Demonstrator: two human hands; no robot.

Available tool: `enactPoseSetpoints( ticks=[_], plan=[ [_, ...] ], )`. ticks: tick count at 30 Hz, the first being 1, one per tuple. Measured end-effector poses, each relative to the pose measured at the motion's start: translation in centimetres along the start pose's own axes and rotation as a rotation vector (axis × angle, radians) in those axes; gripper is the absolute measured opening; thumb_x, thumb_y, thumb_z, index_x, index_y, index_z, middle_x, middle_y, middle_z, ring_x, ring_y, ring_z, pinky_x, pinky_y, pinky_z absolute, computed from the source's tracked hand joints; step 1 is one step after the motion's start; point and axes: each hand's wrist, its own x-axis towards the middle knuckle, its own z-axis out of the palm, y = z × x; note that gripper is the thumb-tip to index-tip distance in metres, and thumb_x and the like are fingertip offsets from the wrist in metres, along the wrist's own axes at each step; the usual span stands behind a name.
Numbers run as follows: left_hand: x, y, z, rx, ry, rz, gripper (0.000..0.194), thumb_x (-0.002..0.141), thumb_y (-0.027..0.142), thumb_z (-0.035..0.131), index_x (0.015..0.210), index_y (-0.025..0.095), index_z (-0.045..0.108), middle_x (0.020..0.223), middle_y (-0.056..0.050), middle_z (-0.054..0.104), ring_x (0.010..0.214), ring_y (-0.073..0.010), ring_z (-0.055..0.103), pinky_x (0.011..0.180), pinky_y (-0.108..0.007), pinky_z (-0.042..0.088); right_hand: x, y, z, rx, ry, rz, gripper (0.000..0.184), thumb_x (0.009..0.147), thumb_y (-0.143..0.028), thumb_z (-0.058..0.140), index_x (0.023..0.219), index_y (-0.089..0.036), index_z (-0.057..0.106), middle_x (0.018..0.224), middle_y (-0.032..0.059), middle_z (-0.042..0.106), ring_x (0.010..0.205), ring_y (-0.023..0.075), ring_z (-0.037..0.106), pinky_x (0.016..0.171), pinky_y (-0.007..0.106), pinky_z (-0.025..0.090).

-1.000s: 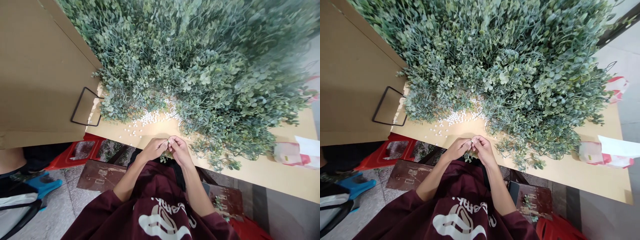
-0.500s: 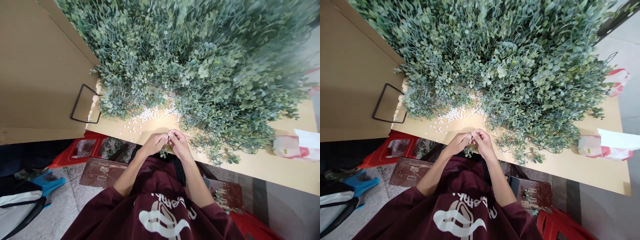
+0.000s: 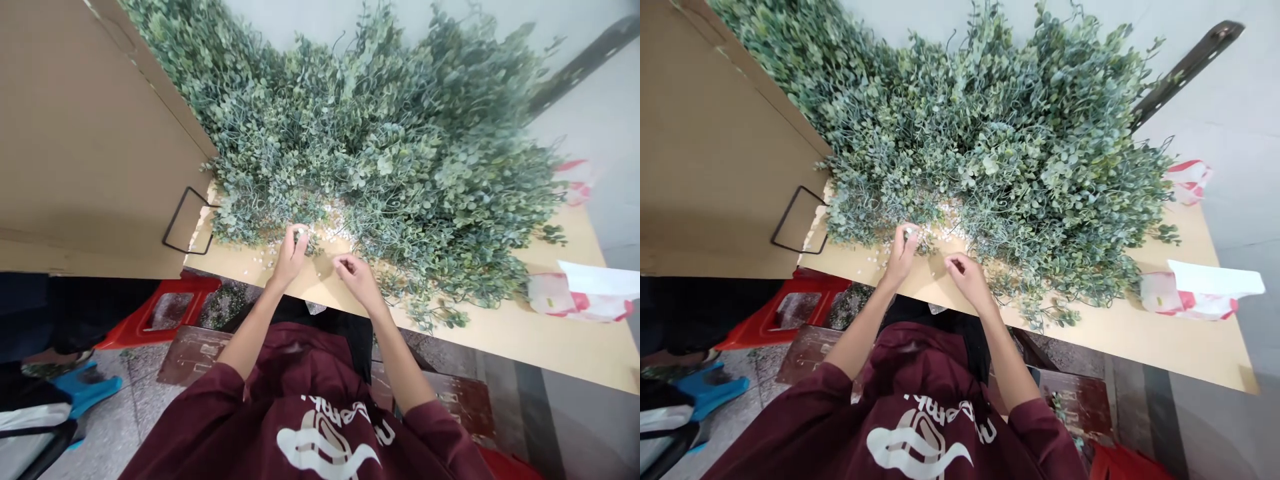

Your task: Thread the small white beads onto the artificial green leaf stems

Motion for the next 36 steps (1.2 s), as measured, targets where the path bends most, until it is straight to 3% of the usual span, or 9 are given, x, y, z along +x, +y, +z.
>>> enactPoseSetpoints(
  ticks=[3,6,10,16,22,25,29,32,36],
  plan=[
    [-0.2,-0.3,0.2,0.111,-0.102,0.057,0.034,0.092,0.035,0.053,0.121,0.019,0.046,0.110,-0.008,0.057,0.097,-0.0179,0.056,0.088,-0.028,0.044,-1.4,-0.5,0.6,-0.238,-0.115,-0.048,0.017,0.088,-0.035,0.056,0.094,-0.022,0.065,0.078,0.0014,0.066,0.068,0.0157,0.057,0.065,0.027,0.041],
    [-0.1,-0.3,0.7,0.195,-0.179,0.115,0.033,0.088,0.025,0.056,0.120,0.019,0.049,0.115,-0.009,0.057,0.108,-0.0207,0.055,0.095,-0.032,0.043,-1.7,-0.9,2.0,-0.559,-0.158,-0.052,0.018,0.088,-0.029,0.057,0.105,-0.025,0.062,0.085,0.0015,0.068,0.073,0.0169,0.060,0.065,0.026,0.038],
    [0.0,-0.3,1.2,0.291,-0.153,0.141,0.033,0.084,0.022,0.061,0.115,0.019,0.053,0.111,-0.009,0.057,0.110,-0.0232,0.053,0.097,-0.035,0.043,-0.9,-1.5,3.4,-0.871,-0.202,-0.047,0.011,0.090,-0.025,0.053,0.099,-0.023,0.059,0.097,0.0046,0.068,0.081,0.0191,0.061,0.062,0.027,0.033],
    [-0.6,-0.7,1.0,0.282,-0.119,0.136,0.025,0.083,0.016,0.059,0.108,0.018,0.055,0.109,-0.009,0.057,0.109,-0.0225,0.053,0.098,-0.036,0.043,-0.5,-2.1,2.6,-0.921,-0.208,-0.017,0.010,0.093,-0.021,0.047,0.090,-0.020,0.057,0.092,0.0069,0.065,0.079,0.0181,0.060,0.067,0.027,0.035],
    [-0.5,-0.2,0.5,0.334,-0.204,0.113,0.019,0.079,0.006,0.055,0.094,0.018,0.058,0.098,-0.007,0.059,0.101,-0.0231,0.053,0.090,-0.035,0.044,-0.2,-1.7,0.9,-0.862,-0.178,0.065,0.008,0.088,-0.017,0.051,0.081,-0.017,0.055,0.074,0.0057,0.062,0.070,0.0166,0.058,0.063,0.025,0.034],
    [-0.1,0.0,0.3,0.345,-0.238,0.138,0.022,0.075,0.002,0.056,0.089,0.019,0.057,0.093,-0.005,0.060,0.095,-0.0221,0.053,0.085,-0.034,0.045,0.4,-1.2,0.2,-0.715,-0.191,0.129,0.011,0.084,-0.012,0.050,0.074,-0.017,0.054,0.064,0.0020,0.059,0.059,0.0130,0.057,0.057,0.023,0.036],
    [0.1,0.0,0.3,0.217,-0.238,0.138,0.025,0.079,0.003,0.054,0.097,0.019,0.059,0.098,-0.004,0.063,0.096,-0.0199,0.056,0.086,-0.032,0.046,1.5,-0.6,-0.5,-0.218,-0.141,0.246,0.007,0.082,-0.024,0.055,0.080,-0.018,0.058,0.059,-0.0021,0.059,0.046,0.0109,0.056,0.047,0.021,0.041],
    [-0.1,-0.3,0.6,0.091,-0.229,0.160,0.028,0.086,0.011,0.054,0.111,0.020,0.059,0.106,-0.005,0.064,0.100,-0.0190,0.058,0.089,-0.031,0.046,2.1,-0.3,-0.5,0.134,-0.053,0.244,0.019,0.081,-0.037,0.063,0.082,-0.018,0.063,0.057,-0.0010,0.062,0.050,0.0120,0.059,0.048,0.022,0.046],
    [0.0,-0.7,0.7,-0.010,-0.255,0.280,0.024,0.087,0.011,0.053,0.107,0.019,0.064,0.105,-0.007,0.065,0.101,-0.0188,0.058,0.092,-0.032,0.045,2.6,0.1,0.3,0.525,0.034,0.200,0.024,0.072,-0.037,0.076,0.084,-0.018,0.067,0.071,-0.0003,0.067,0.059,0.0108,0.063,0.058,0.024,0.053]
  ],
)
